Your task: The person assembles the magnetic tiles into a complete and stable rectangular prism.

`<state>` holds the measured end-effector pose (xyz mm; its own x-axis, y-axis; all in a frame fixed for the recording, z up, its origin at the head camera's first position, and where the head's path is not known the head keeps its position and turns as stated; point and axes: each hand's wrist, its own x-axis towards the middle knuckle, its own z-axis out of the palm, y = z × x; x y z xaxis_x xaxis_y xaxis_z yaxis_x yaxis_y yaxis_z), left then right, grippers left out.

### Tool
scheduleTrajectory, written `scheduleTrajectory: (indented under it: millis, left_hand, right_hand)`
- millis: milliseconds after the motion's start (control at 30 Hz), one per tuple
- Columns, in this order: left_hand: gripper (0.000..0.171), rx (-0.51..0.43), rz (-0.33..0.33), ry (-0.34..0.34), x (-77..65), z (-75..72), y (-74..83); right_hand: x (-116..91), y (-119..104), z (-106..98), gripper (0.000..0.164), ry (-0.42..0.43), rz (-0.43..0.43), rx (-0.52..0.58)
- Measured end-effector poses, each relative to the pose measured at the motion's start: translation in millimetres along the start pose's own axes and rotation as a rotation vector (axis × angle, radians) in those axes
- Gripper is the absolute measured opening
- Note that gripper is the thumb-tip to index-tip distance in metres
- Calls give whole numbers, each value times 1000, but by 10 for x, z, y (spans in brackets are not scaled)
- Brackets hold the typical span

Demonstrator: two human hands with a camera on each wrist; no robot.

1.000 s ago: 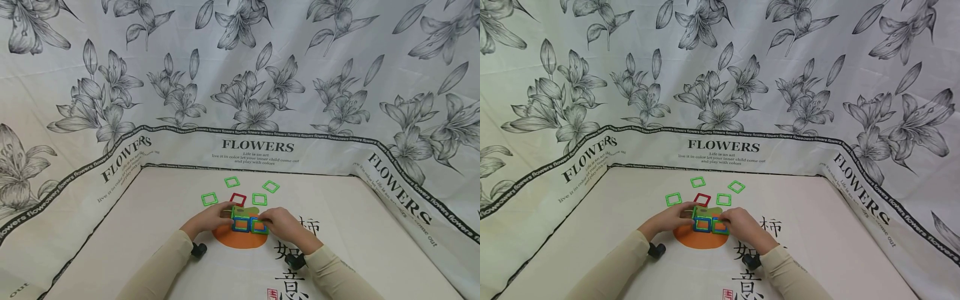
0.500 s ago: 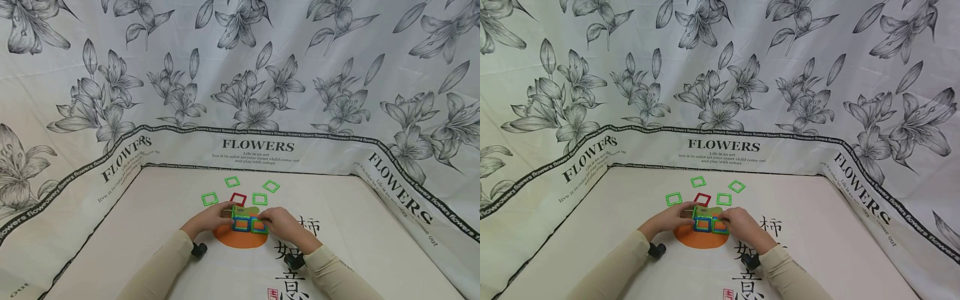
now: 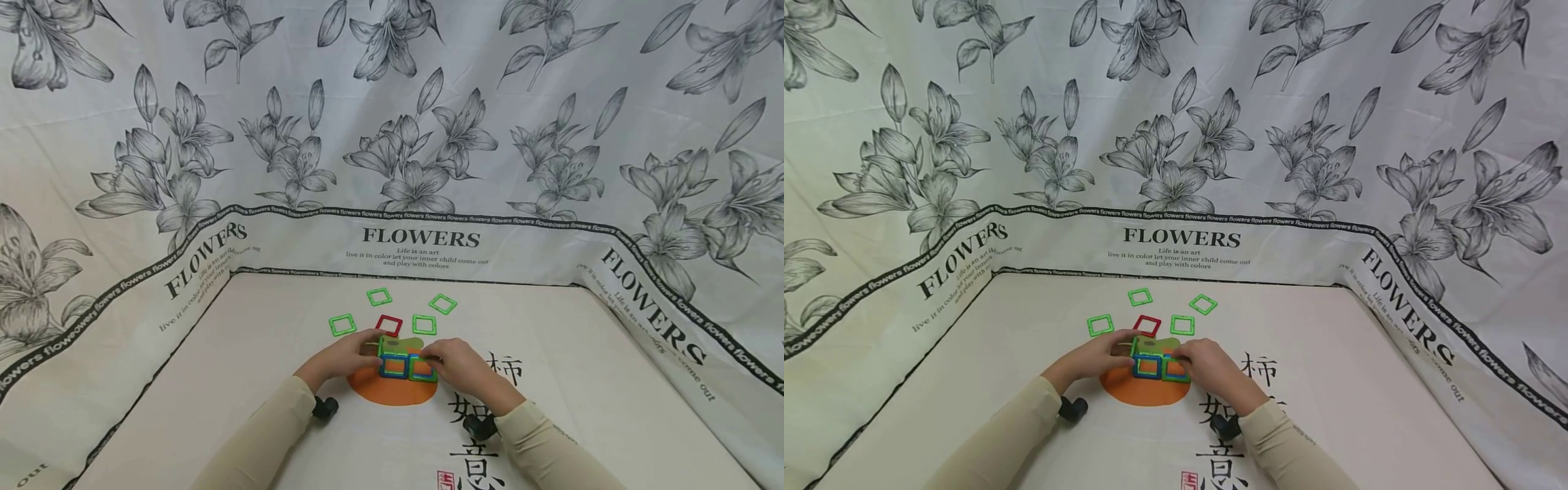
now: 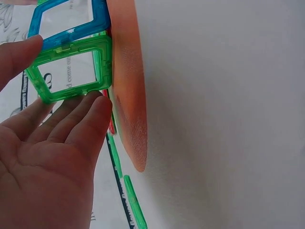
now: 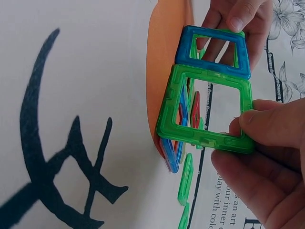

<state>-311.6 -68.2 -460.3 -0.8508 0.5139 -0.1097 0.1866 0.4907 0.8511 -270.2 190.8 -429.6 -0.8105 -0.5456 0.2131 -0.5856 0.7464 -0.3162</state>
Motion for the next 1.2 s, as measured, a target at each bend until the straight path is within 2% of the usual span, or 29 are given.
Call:
scheduleTrajectory:
  millis: [600,767,1033,1200]
  left_hand:
    - [60,13,11,-8,15,4,16]
    - [62,61,21,-19,32,-13,21]
    - [63,133,-34,14,71,-6,58]
    - [58,198,-41,32,131,1,78]
  right_hand:
    - [-23,23,4,16,30,13,3]
    - [-28,25,6,16,40,3,1]
    - [-66,10,-3,19,8,13,41]
    - [-95,2,11,20,3,-6,76]
